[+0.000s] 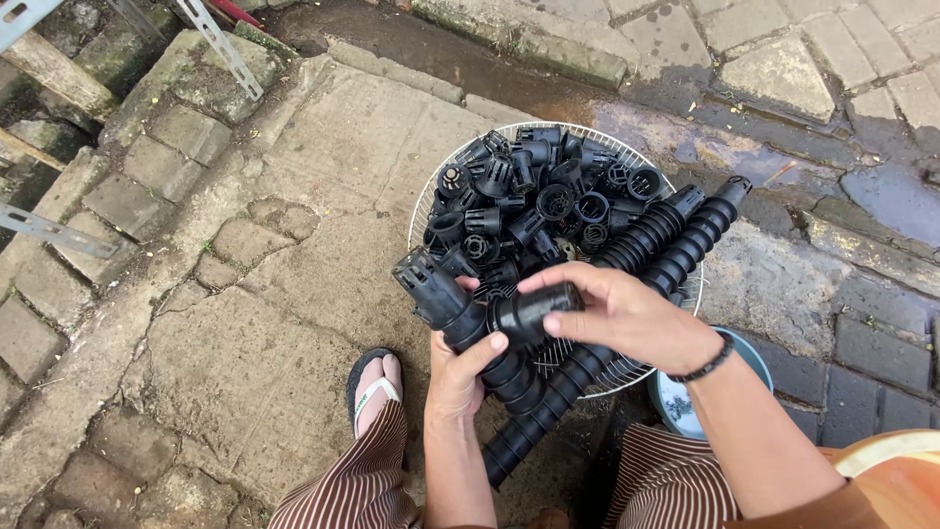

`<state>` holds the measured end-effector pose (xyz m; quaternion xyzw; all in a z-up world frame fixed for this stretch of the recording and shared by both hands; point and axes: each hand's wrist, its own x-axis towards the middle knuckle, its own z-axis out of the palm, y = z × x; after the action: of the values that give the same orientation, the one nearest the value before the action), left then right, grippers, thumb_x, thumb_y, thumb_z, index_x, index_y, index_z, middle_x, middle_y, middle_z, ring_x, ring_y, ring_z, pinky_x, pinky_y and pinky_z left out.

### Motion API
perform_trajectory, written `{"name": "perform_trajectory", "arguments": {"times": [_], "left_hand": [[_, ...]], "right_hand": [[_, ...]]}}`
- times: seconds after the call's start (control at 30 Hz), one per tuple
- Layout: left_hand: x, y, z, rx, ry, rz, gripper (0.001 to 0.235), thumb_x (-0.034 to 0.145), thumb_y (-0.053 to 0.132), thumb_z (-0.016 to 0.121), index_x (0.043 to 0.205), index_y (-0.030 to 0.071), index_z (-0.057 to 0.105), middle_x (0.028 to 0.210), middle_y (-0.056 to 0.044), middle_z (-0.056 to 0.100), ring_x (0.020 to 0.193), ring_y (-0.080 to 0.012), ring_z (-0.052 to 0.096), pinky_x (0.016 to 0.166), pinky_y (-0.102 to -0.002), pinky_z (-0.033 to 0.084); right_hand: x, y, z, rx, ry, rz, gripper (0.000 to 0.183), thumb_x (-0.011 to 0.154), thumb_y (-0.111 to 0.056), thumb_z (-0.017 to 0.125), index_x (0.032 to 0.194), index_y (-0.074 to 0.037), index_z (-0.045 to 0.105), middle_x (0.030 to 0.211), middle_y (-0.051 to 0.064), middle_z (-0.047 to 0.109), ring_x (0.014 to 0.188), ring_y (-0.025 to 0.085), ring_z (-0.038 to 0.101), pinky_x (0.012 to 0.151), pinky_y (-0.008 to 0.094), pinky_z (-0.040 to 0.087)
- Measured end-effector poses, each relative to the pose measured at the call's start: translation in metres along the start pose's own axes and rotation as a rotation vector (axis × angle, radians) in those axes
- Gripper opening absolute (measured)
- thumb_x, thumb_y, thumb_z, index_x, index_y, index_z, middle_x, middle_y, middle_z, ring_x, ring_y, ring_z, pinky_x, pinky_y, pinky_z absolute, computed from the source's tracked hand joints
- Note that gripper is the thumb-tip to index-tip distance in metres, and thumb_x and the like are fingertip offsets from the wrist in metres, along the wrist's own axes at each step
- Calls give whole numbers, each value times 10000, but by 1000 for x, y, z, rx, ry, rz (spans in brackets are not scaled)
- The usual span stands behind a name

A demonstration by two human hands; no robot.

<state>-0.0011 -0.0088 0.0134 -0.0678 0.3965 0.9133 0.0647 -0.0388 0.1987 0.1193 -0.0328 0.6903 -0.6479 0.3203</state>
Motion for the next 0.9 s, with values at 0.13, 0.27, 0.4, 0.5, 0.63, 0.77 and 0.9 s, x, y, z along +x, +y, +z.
{"name": "perform_trajectory", "arguments": {"times": [0.13, 0.27, 0.4, 0.5, 0.63, 0.77, 0.9], "left_hand": [[0, 16, -6, 84, -101, -21, 775, 665, 21, 883, 1346, 101, 523, 974, -47, 716, 897, -162, 701, 866, -346, 572], [2, 21, -11, 198, -77, -33, 766, 653, -15, 896, 1336, 64, 558, 940, -41, 708, 860, -141, 686, 825, -323, 557], [8, 21, -6, 136, -59, -72, 758, 640, -28, 870, 1319, 64, 548, 926, -50, 717, 851, -148, 691, 820, -322, 559], [14, 21, -6, 119, -42, -72, 774, 635, -13, 866, 1335, 69, 546, 931, -42, 697, 855, -147, 681, 814, -321, 551], [22, 17, -6, 86, -33, -77, 807, 614, -8, 865, 1339, 86, 524, 940, -43, 680, 866, -160, 685, 825, -331, 551], [27, 21, -7, 24, -39, -55, 802, 626, -13, 849, 1346, 84, 509, 936, -71, 678, 850, -202, 694, 806, -371, 559], [37, 33, -9, 56, 23, -21, 821, 604, -4, 847, 1347, 87, 508, 939, -65, 682, 854, -212, 703, 801, -389, 573]], "right_hand": [[-7, 6, 4, -115, -71, -278, 463, 902, -98, 746, 1349, -48, 633, 1203, 48, 554, 1181, 147, 587, 1000, 299, 522], [-8, -8, 13, -292, -5, -135, 514, 831, -121, 776, 1324, -116, 630, 1165, 22, 565, 1088, 138, 622, 894, 295, 567], [0, -3, 1, -253, -41, -153, 526, 829, -107, 793, 1328, -95, 626, 1176, 46, 616, 1100, 150, 634, 899, 299, 556], [10, 14, -18, 69, -120, -29, 458, 912, -136, 675, 1363, -97, 599, 1243, 48, 679, 1108, 127, 629, 913, 293, 546], [27, 20, -45, -4, 99, 1, 387, 994, -234, 528, 1330, -97, 664, 1211, 58, 730, 1098, 149, 706, 919, 303, 582], [54, 67, -65, -170, 433, -34, 327, 990, -211, 604, 1276, -74, 687, 1132, 60, 749, 1024, 140, 698, 898, 294, 564], [78, 91, -66, -461, 572, -76, 296, 921, -133, 663, 1214, -115, 694, 1046, 41, 770, 908, 163, 753, 850, 304, 587]]}}
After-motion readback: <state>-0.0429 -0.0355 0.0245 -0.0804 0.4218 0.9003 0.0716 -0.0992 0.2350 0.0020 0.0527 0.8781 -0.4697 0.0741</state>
